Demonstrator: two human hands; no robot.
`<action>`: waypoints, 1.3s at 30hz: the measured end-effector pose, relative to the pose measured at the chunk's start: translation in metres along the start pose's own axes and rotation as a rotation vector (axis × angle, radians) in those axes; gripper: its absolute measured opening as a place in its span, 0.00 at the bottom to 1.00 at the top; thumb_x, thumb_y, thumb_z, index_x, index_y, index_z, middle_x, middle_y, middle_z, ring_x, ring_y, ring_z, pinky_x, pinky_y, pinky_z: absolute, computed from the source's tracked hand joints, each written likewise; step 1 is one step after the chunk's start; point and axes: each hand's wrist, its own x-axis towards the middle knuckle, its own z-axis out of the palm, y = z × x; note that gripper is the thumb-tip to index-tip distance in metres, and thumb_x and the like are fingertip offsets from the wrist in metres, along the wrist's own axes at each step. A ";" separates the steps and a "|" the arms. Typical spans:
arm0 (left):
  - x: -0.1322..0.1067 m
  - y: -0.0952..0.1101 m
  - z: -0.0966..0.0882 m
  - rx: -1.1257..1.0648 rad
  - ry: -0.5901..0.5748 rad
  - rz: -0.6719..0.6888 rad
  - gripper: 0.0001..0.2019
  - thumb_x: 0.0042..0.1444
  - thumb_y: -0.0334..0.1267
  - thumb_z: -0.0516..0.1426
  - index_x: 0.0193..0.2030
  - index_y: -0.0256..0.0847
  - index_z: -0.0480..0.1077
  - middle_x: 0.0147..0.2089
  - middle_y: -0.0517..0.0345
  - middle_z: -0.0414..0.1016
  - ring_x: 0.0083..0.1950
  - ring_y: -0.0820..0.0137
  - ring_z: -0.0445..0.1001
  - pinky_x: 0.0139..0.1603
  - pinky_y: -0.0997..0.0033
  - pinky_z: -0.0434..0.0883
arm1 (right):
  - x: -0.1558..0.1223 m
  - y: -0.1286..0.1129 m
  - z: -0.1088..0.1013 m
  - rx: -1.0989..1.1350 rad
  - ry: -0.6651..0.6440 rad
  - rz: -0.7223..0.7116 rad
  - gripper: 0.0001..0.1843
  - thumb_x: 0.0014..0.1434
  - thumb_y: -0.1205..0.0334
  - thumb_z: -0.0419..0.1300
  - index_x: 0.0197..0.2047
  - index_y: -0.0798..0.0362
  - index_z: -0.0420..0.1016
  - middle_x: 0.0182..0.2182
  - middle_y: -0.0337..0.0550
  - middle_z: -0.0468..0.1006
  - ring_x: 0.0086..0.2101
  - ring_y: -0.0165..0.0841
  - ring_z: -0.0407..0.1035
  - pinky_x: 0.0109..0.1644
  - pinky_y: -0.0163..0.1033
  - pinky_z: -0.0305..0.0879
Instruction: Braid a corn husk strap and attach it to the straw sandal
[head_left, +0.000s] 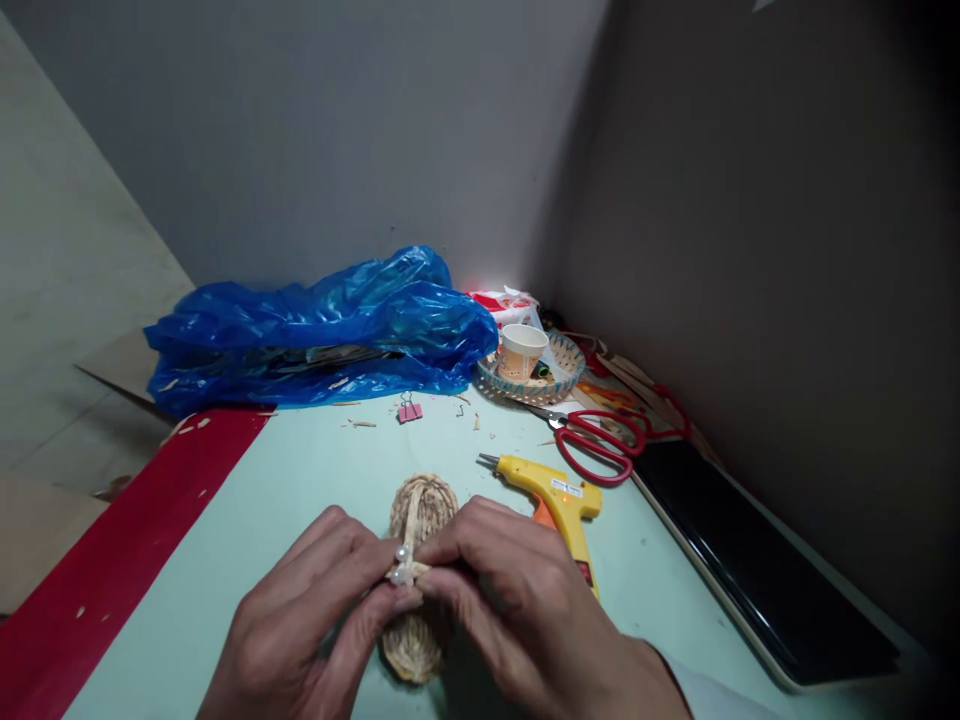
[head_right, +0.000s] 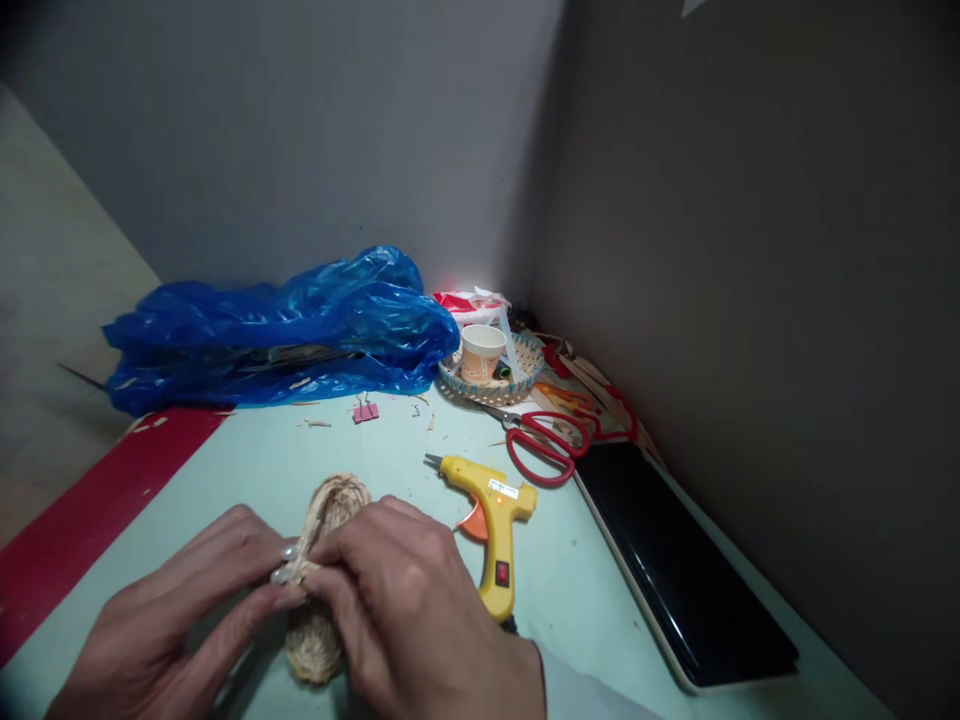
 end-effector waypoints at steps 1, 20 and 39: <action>0.000 0.000 0.000 0.004 0.002 -0.014 0.09 0.61 0.24 0.53 0.41 0.43 0.67 0.31 0.63 0.68 0.33 0.72 0.66 0.34 0.73 0.66 | 0.000 0.000 -0.001 0.000 -0.007 0.028 0.05 0.65 0.68 0.58 0.39 0.57 0.76 0.31 0.41 0.78 0.33 0.28 0.70 0.39 0.31 0.64; 0.000 0.005 0.005 -0.066 -0.023 -0.065 0.10 0.62 0.23 0.51 0.38 0.43 0.67 0.32 0.64 0.68 0.34 0.72 0.64 0.37 0.73 0.64 | 0.010 0.012 -0.001 -0.187 -0.024 0.350 0.15 0.65 0.64 0.54 0.25 0.53 0.59 0.24 0.34 0.64 0.26 0.27 0.56 0.31 0.36 0.47; -0.001 0.008 0.005 0.001 -0.071 -0.017 0.10 0.59 0.23 0.56 0.39 0.44 0.68 0.32 0.62 0.69 0.33 0.72 0.70 0.35 0.74 0.67 | 0.005 0.014 0.005 -0.229 0.012 0.346 0.15 0.65 0.63 0.53 0.26 0.53 0.60 0.23 0.34 0.65 0.26 0.27 0.56 0.31 0.35 0.48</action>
